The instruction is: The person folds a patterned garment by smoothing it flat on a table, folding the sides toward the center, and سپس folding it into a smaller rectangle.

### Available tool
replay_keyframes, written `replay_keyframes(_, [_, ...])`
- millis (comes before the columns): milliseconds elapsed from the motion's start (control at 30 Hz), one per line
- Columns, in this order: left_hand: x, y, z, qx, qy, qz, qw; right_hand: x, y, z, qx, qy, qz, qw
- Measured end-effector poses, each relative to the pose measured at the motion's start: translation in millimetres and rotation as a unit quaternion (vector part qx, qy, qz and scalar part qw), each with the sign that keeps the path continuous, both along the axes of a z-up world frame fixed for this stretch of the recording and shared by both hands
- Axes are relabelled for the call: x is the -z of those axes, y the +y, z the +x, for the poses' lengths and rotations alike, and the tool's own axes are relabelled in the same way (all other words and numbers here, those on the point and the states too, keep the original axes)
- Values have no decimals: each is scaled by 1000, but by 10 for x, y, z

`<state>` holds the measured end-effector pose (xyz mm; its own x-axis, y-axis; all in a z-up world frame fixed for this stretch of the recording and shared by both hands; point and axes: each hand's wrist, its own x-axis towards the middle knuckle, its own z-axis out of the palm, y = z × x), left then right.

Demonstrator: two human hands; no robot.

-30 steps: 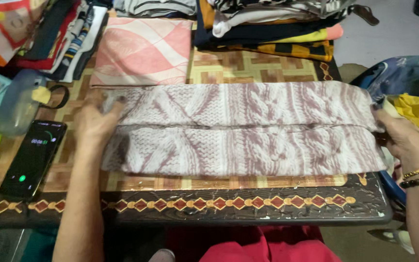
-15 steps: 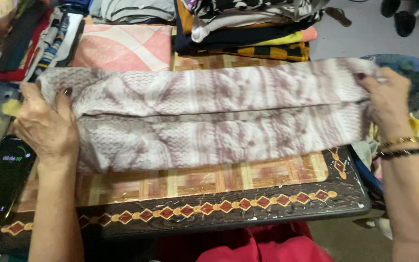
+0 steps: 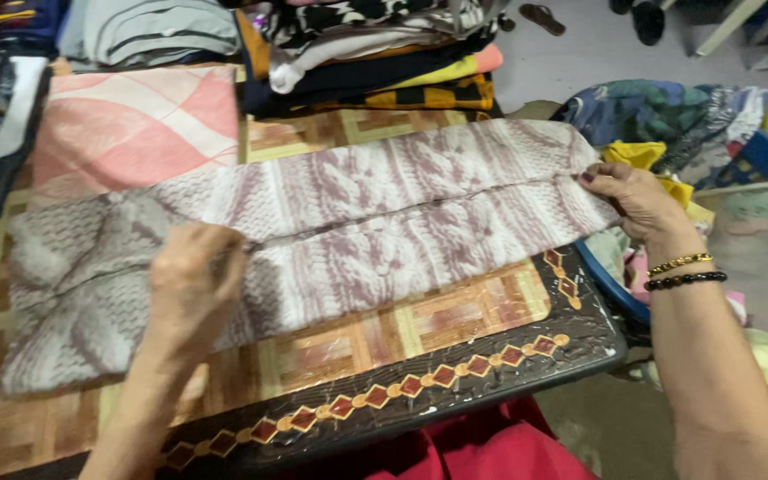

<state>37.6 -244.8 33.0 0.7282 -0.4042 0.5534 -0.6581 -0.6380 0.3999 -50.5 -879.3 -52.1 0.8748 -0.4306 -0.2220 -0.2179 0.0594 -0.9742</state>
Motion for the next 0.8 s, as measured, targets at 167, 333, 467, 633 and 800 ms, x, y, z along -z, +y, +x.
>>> replay_keyframes(167, [43,-740,-1,54,65,74,994,-82,8,-142,2,-3,-58,998])
replay_keyframes(333, [17,-1109,80,16,157,109,981,-463,511,-171,58,42,-421,904])
replay_keyframes(467, [35,-1183,85,41,162,96,981,-1015,1311,-78,-112,-86,-397,907])
replay_keyframes(633, [78,-1148,10,126,70,-29,989,-1315,2377,275,-374,-91,-371,845])
replay_keyframes(800, [159,-1077,-10,176,-104,41,978,-1229,2920,634,-492,-83,-366,785])
